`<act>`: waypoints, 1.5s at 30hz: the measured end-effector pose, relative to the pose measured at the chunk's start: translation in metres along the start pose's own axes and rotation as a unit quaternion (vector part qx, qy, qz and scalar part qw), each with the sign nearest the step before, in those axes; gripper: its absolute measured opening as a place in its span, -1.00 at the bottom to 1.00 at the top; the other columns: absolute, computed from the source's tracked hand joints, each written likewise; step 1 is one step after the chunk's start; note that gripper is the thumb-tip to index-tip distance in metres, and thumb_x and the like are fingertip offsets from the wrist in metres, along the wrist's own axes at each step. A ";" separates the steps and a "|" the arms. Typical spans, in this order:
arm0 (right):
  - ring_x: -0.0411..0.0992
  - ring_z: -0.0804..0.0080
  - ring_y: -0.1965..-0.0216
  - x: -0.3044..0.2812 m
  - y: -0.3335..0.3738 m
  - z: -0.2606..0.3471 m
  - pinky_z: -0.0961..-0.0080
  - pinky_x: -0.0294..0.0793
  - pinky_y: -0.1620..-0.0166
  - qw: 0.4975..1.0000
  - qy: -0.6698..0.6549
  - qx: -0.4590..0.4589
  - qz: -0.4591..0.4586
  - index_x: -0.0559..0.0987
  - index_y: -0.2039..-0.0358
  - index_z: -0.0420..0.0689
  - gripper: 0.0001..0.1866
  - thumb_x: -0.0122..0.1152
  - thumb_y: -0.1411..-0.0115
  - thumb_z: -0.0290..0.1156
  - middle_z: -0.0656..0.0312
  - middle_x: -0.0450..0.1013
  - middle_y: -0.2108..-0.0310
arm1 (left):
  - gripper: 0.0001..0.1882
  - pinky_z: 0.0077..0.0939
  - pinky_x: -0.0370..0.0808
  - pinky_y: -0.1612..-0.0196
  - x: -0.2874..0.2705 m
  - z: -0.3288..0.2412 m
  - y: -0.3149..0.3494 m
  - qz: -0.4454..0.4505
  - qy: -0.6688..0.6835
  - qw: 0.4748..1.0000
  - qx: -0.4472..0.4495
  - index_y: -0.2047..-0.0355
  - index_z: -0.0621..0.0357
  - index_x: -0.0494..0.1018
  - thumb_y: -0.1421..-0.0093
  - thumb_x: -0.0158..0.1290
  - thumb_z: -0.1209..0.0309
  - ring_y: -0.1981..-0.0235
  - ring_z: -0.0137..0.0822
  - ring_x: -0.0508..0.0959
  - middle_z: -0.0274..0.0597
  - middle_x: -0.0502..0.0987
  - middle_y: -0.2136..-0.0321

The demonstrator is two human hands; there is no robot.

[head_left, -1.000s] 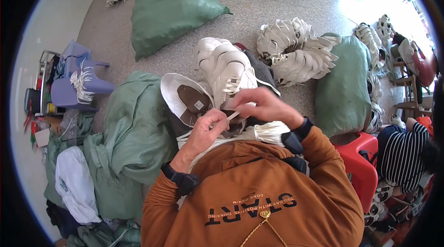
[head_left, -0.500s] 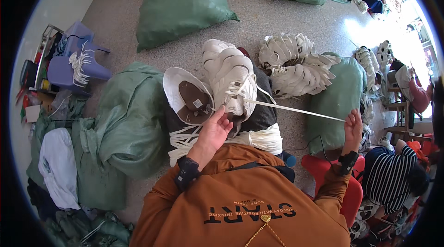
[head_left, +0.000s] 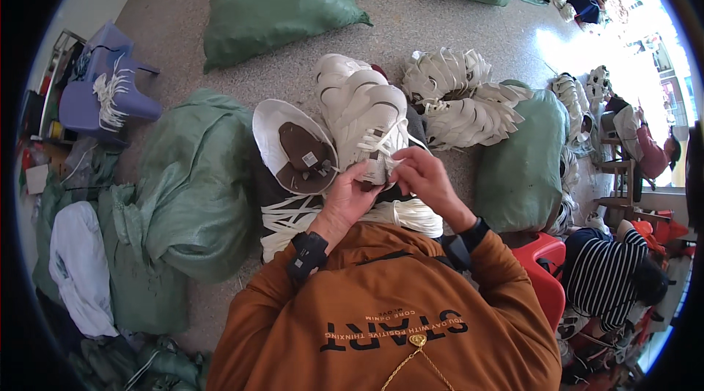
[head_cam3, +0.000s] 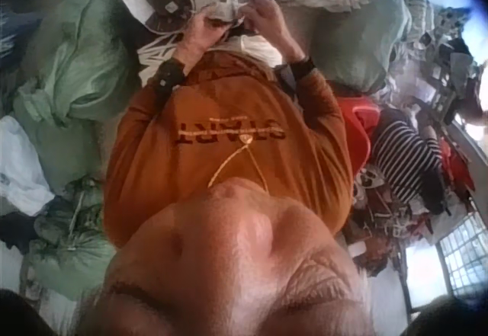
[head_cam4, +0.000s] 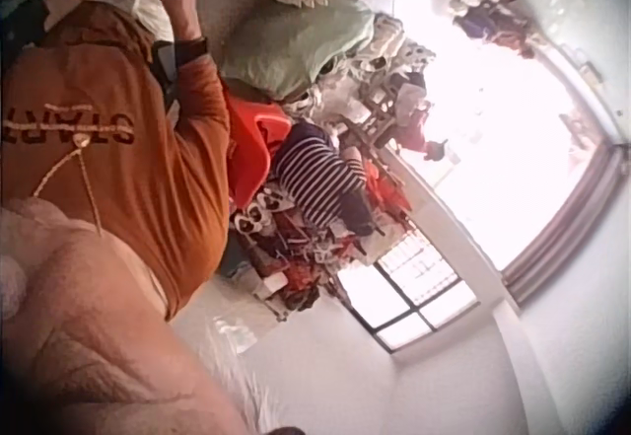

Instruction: The person sits on the floor and laces a white shoe by hand, threading the laces through the eyelets and tying them. They handle a bundle of laces and adjust the shoe on their lap while working.

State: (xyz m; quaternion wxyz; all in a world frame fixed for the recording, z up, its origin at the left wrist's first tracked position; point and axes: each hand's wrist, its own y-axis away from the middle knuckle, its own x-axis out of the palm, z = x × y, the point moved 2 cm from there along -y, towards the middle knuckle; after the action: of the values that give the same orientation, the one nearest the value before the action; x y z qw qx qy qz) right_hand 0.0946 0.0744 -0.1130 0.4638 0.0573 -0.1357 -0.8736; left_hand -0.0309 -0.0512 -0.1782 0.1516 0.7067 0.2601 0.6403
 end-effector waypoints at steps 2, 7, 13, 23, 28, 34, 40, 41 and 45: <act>0.42 0.55 0.55 0.007 -0.012 -0.014 0.56 0.41 0.46 0.993 0.117 -0.023 0.002 0.50 0.14 -0.28 -0.83 0.14 -0.31 -0.49 0.24 0.53 0.49 | -0.61 0.04 0.32 -0.29 -0.004 -0.003 0.000 0.019 -0.001 1.000 -0.022 -0.09 0.19 0.41 -0.26 0.11 0.41 -0.11 -0.14 0.47 -0.12 0.52 -0.03; 0.51 0.08 0.50 0.012 -0.011 -0.015 0.26 0.45 0.41 0.936 0.310 -0.161 -0.036 0.49 0.20 -0.25 -0.87 0.15 -0.26 -0.50 0.00 0.50 0.55 | -0.62 0.04 0.35 -0.26 -0.012 0.000 -0.002 0.004 -0.002 1.000 -0.031 -0.07 0.19 0.42 -0.24 0.10 0.42 -0.08 -0.16 0.49 -0.13 0.53 0.00; 0.50 -0.11 0.48 0.020 -0.013 -0.009 0.07 0.42 0.42 0.894 0.414 -0.158 -0.061 0.48 0.28 -0.19 -0.91 0.15 -0.26 -0.45 -0.06 0.47 0.58 | -0.56 0.04 0.33 -0.27 -0.012 0.003 -0.007 0.002 0.019 0.999 -0.030 -0.14 0.09 0.39 -0.27 0.15 0.35 -0.13 -0.18 0.46 -0.19 0.51 -0.05; 0.46 0.05 0.53 0.012 -0.033 -0.018 0.30 0.43 0.42 0.992 0.115 -0.002 0.043 0.50 0.29 -0.22 -0.93 0.13 -0.26 -0.49 0.00 0.46 0.55 | -0.59 -0.02 0.36 -0.21 -0.020 0.004 -0.009 -0.009 -0.028 0.999 -0.027 -0.11 0.03 0.42 -0.27 0.17 0.34 -0.07 -0.25 0.48 -0.26 0.52 -0.02; 0.47 0.17 0.46 0.020 -0.021 0.002 0.36 0.45 0.35 0.916 0.338 -0.214 -0.035 0.56 0.33 -0.26 -0.95 0.18 -0.20 -0.56 0.10 0.49 0.44 | -0.61 -0.06 0.39 -0.18 -0.024 0.006 -0.012 -0.025 -0.020 0.999 -0.026 -0.09 0.05 0.43 -0.26 0.17 0.35 -0.05 -0.26 0.49 -0.26 0.53 0.01; 0.50 0.16 0.42 0.023 -0.022 -0.016 0.32 0.46 0.33 0.925 0.311 -0.195 -0.095 0.58 0.29 -0.24 -0.90 0.22 -0.15 -0.61 0.07 0.49 0.40 | -0.60 -0.04 0.38 -0.19 -0.024 0.006 -0.012 0.000 -0.024 0.999 -0.029 -0.10 0.05 0.42 -0.27 0.15 0.36 -0.05 -0.24 0.49 -0.24 0.53 0.01; 0.50 0.08 0.38 0.031 -0.019 -0.024 0.25 0.48 0.31 0.909 0.312 -0.242 -0.134 0.55 0.19 -0.20 -0.83 0.21 -0.18 -0.57 0.06 0.47 0.39 | -0.58 -0.04 0.37 -0.21 -0.022 0.005 -0.009 0.000 -0.035 0.999 -0.028 -0.13 0.04 0.41 -0.27 0.16 0.36 -0.07 -0.25 0.49 -0.26 0.52 -0.01; 0.49 0.05 0.37 0.031 -0.021 -0.018 0.24 0.48 0.30 0.891 0.345 -0.270 -0.116 0.54 0.18 -0.19 -0.83 0.21 -0.18 -0.56 0.06 0.47 0.38 | -0.57 -0.04 0.36 -0.21 -0.023 0.005 -0.008 0.011 -0.038 0.999 -0.022 -0.13 0.04 0.41 -0.26 0.16 0.37 -0.07 -0.26 0.48 -0.26 0.52 -0.01; 0.46 -0.02 0.33 0.038 -0.019 0.006 0.18 0.46 0.28 0.865 0.405 -0.292 -0.051 0.54 0.20 -0.16 -0.84 0.21 -0.19 -0.51 0.07 0.43 0.36 | -0.57 -0.05 0.35 -0.22 -0.020 0.006 -0.004 0.045 -0.056 0.997 0.001 -0.13 0.05 0.42 -0.25 0.17 0.40 -0.10 -0.28 0.47 -0.27 0.52 -0.02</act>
State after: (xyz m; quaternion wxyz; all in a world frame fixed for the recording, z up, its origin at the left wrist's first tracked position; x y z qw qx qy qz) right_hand 0.0573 0.0543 -0.1120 0.4278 0.2750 0.3288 -0.7958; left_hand -0.0271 -0.0588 -0.1980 0.1361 0.7524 0.2203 0.6056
